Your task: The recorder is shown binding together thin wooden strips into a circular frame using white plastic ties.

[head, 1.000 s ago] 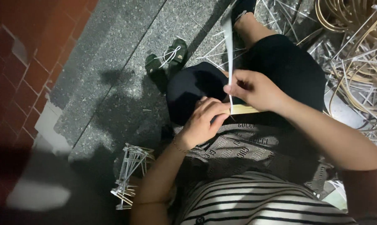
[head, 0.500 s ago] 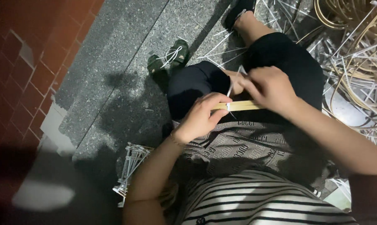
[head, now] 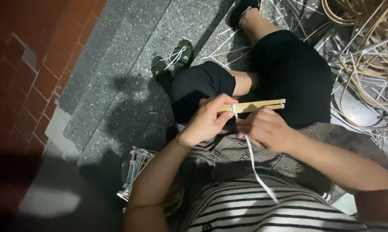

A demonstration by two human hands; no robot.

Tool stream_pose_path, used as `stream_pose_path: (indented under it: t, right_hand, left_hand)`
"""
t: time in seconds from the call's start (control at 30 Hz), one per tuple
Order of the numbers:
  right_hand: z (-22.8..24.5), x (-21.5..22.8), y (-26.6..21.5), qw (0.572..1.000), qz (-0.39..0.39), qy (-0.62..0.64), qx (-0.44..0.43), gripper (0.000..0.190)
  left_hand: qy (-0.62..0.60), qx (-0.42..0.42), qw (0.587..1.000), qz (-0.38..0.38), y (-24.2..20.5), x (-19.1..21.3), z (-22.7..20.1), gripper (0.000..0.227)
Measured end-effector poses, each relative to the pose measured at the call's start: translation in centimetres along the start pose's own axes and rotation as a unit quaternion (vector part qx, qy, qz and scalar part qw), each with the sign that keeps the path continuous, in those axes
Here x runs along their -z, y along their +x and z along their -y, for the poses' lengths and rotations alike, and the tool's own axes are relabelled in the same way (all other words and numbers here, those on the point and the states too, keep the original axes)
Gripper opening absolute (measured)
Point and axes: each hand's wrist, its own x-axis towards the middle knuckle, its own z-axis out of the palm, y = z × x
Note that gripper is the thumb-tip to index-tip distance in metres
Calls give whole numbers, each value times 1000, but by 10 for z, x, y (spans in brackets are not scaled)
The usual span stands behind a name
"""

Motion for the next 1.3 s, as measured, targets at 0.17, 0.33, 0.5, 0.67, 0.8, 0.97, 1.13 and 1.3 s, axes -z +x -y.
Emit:
stream_pose_path:
  t: [0.17,0.33,0.5,0.67,0.8,0.97,1.13,1.3]
  right_hand:
    - [14,4,8,951,0,94,-294,17]
    - [-50,-7,21,802,25,267,-533,25]
    - [-82,-31,4,777,165,338,-504,39]
    - [-71,-12,-13,753,291,129,-575,18]
    - [-32,9,-25,907,44,5,-419,17]
    - [-13,0,-15,996,49,-46,-54,31]
    - [0,1,-11,990,-16,54,-128,12]
    - [-40,-3,4,878,-12,183,-442,18]
  left_hand:
    - [90,-52,995,-9,-7,3,-9,27]
    - [141,-58,988,1,-19,-6,-3,26]
    - [129,-57,990,-10,-21,-7,-8,40]
    - [90,-63,994,-15,-5,4,-15,29]
    - [0,26,999,33,10,8,-17,24]
    - [-57,110,991,49,13,6,-19,20]
    - [-28,61,997,28,8,-2,-7,22]
    - [143,-6,989,35,-9,-3,-22,24]
